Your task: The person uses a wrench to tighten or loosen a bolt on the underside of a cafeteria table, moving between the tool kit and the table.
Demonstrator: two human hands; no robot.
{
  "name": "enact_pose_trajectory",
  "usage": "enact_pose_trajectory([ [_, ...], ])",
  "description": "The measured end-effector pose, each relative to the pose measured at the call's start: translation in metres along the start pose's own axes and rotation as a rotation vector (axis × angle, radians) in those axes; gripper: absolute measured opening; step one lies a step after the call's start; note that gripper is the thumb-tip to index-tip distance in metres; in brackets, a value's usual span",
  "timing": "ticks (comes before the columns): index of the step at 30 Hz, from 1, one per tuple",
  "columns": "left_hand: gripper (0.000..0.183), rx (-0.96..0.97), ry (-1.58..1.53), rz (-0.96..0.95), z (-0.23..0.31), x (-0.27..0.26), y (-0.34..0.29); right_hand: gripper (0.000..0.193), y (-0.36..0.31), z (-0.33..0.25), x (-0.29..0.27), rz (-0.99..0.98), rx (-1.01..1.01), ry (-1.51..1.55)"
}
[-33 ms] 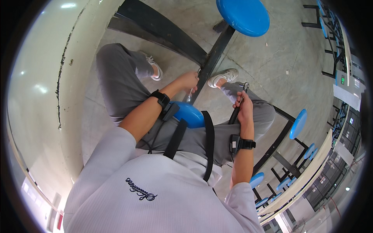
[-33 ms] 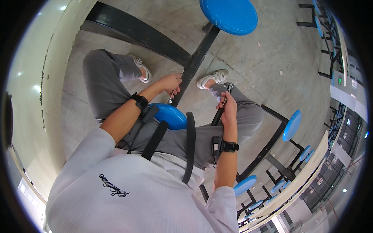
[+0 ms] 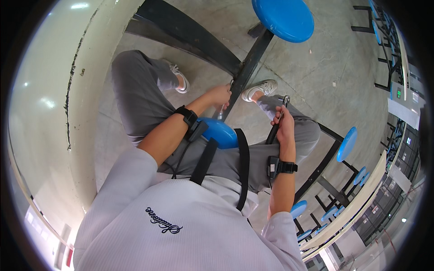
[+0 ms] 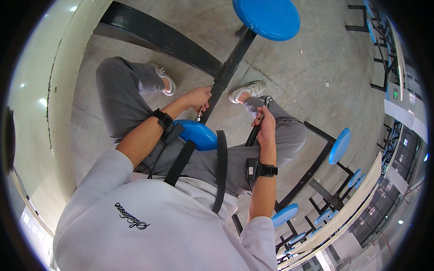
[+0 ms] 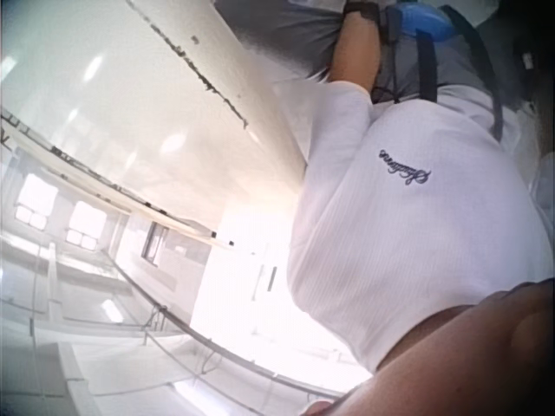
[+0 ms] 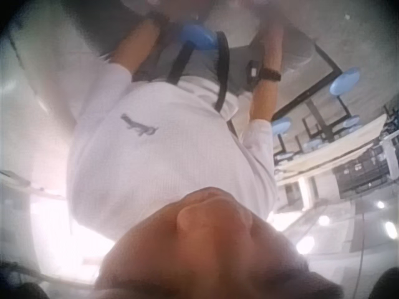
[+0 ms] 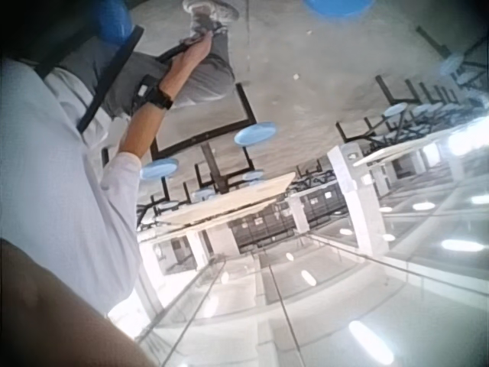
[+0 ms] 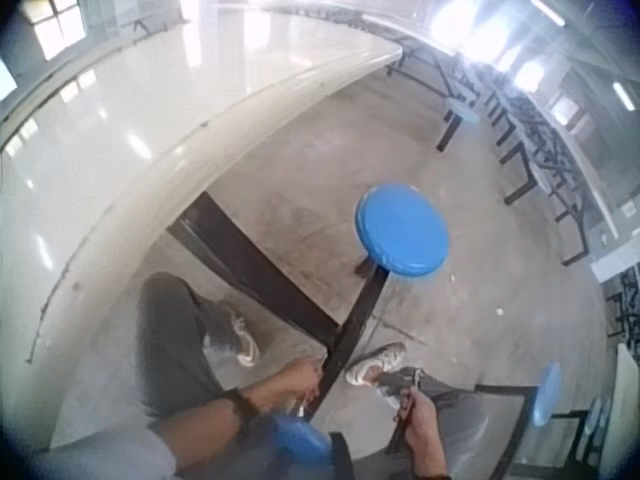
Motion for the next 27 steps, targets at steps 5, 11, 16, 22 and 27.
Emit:
enact_pose_trajectory([
  [5,0.042,0.076,0.262,-0.11,-0.024,-0.004,0.009,0.024,0.006,-0.004,0.009,-0.024,0.005,-0.029],
  [11,0.026,0.055,0.086,-0.098,0.001,0.003,-0.008,0.025,0.007,-0.004,0.012,-0.051,-0.008,-0.09],
  [16,0.017,0.038,0.084,-0.052,0.005,0.006,-0.008,0.026,0.007,0.0,0.011,-0.064,-0.008,-0.137],
  [22,0.019,0.052,0.191,0.035,0.003,0.006,-0.001,0.026,0.008,0.005,0.006,-0.049,0.016,-0.132],
  [27,0.023,0.077,0.243,0.076,0.01,0.01,-0.006,0.025,0.01,0.003,0.003,-0.05,0.016,-0.116],
])
Point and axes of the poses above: each hand's wrist, its own y-axis towards the middle knuckle, its own x-axis out of the palm, z = x × y, the point moved 5 cm from there along y, towards the middle knuckle, and after that the axes turned 11 degrees about -y, right-handed, at the moved point
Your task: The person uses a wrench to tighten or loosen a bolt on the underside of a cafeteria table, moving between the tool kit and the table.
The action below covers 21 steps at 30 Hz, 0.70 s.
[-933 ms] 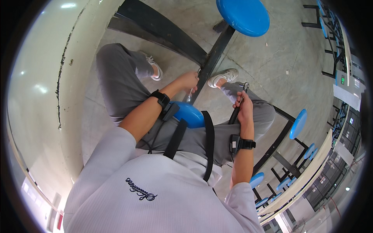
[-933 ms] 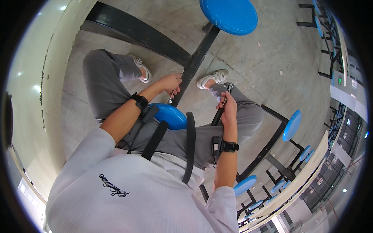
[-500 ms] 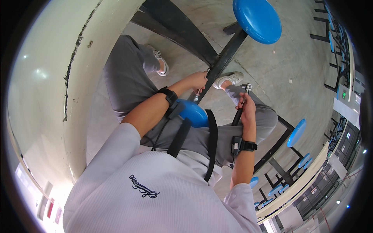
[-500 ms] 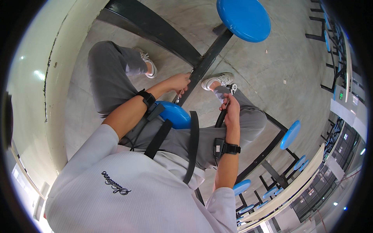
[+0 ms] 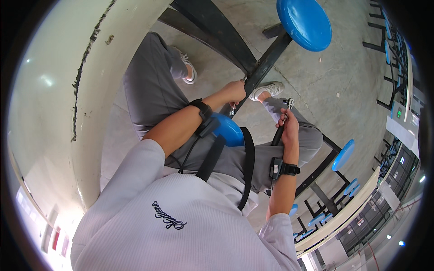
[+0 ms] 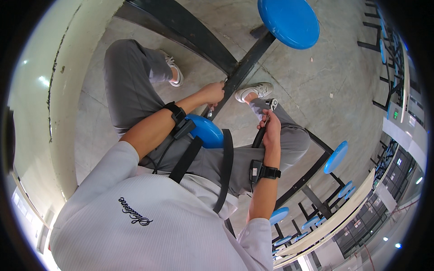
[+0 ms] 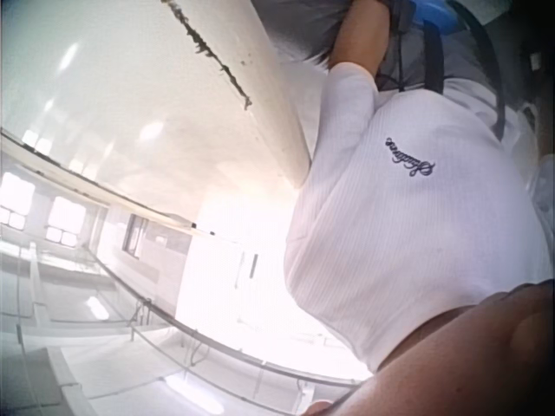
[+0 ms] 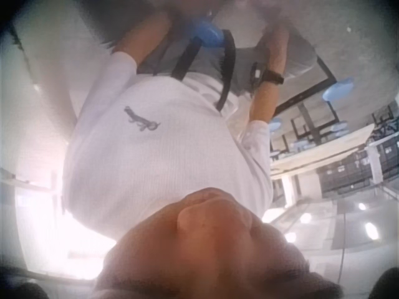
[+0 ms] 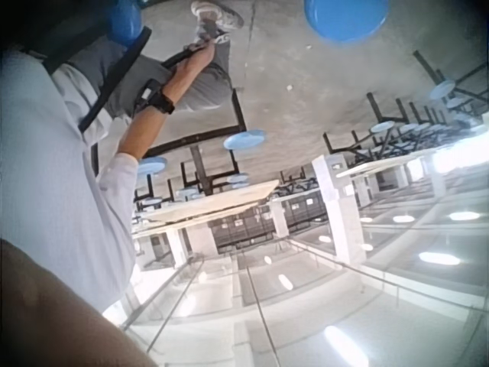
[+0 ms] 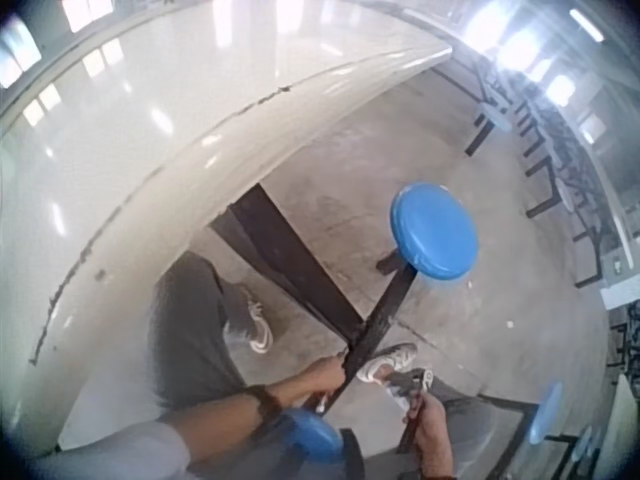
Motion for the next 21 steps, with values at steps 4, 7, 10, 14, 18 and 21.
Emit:
enact_pose_trajectory([
  [4,0.032,0.052,0.092,0.032,-0.005,-0.004,0.002,0.026,0.001,-0.003,0.008,-0.035,0.018,-0.032],
  [7,0.041,0.123,0.235,0.038,-0.008,-0.008,0.001,0.028,0.0,-0.002,0.015,-0.082,0.022,-0.082],
  [10,0.046,0.145,0.266,0.011,-0.005,-0.009,0.0,0.03,0.0,0.003,0.016,-0.098,0.05,-0.12],
  [14,0.047,0.134,0.052,-0.029,-0.008,-0.015,-0.007,0.032,0.004,0.004,0.018,-0.082,0.087,-0.141],
  [18,0.048,0.132,0.052,-0.065,-0.012,-0.015,-0.007,0.035,0.022,0.001,0.026,-0.068,0.095,-0.131],
  [21,0.05,0.141,0.06,-0.021,-0.013,-0.013,-0.002,0.037,0.039,-0.002,0.041,-0.07,0.049,-0.099],
])
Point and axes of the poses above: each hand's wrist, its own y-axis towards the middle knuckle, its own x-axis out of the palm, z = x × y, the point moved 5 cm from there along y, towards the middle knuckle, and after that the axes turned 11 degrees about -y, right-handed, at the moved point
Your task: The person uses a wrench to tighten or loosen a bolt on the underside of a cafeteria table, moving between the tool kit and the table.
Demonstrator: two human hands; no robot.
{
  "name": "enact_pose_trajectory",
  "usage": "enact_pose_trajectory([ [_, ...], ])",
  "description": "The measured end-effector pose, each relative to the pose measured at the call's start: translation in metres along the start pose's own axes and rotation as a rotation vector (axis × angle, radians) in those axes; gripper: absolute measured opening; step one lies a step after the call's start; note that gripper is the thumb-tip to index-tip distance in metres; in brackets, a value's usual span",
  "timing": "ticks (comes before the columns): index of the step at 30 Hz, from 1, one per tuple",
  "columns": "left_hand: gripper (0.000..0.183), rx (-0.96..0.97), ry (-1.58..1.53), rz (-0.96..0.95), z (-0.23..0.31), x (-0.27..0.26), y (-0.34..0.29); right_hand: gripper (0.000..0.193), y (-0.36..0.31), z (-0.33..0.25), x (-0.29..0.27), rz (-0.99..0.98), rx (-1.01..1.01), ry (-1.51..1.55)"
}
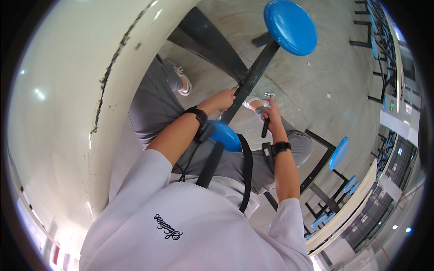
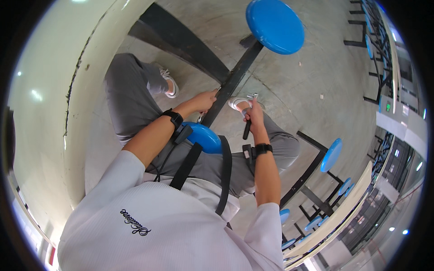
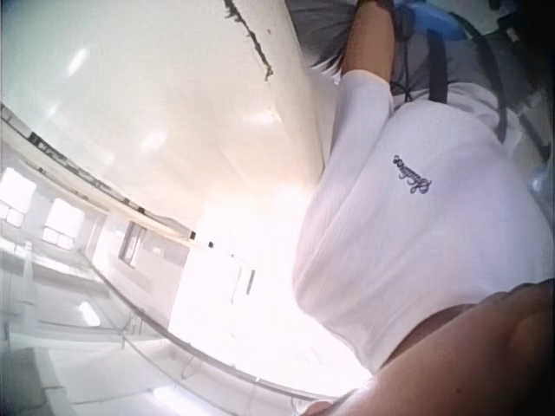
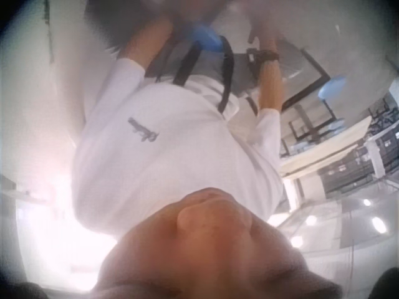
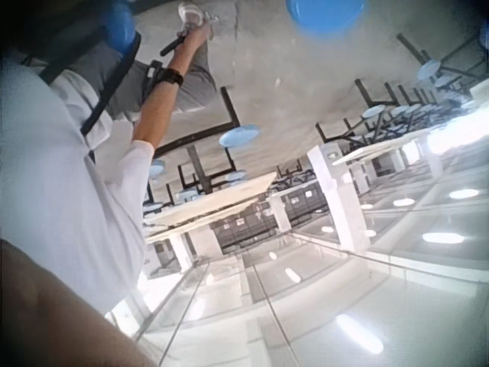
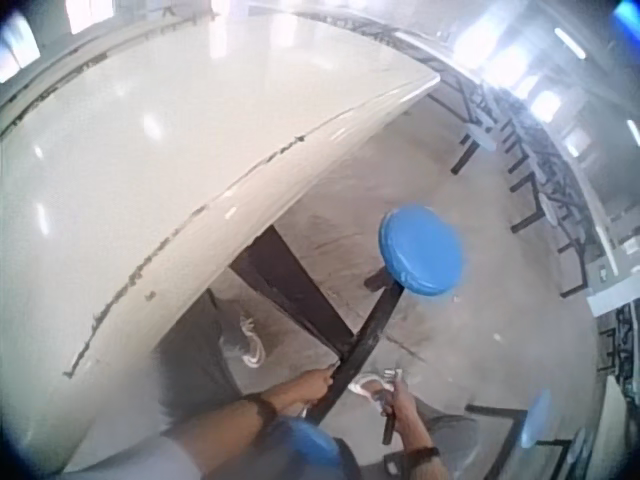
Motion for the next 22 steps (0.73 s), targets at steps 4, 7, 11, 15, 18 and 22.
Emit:
enact_pose_trajectory([
  [4,0.05,0.06,0.046,-0.006,-0.01,0.002,0.012,0.043,0.026,0.019,0.019,-0.016,0.033,0.126],
  [7,0.048,0.089,-0.034,-0.055,-0.013,0.001,0.012,0.045,0.028,0.039,0.042,-0.146,0.056,0.268],
  [11,0.047,0.012,0.03,-0.075,-0.01,-0.002,0.011,0.047,0.026,0.05,0.055,-0.181,0.015,0.253],
  [15,0.048,-0.041,-0.026,-0.062,-0.016,-0.01,0.01,0.046,0.034,0.057,0.061,-0.17,-0.005,0.251],
  [18,0.048,-0.066,-0.038,-0.063,-0.015,-0.004,0.008,0.049,0.042,0.061,0.063,-0.224,0.057,0.356],
  [22,0.053,-0.166,-0.189,-0.126,-0.021,-0.007,0.007,0.05,0.04,0.057,0.078,-0.336,0.075,0.478],
])
Point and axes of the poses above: each hand's wrist, its own y-axis towards the middle knuckle, its own x-axis out of the palm, z = x × y, the point moved 5 cm from there along y, towards the middle knuckle, and after that the axes turned 11 degrees about -y, right-handed, at the moved point
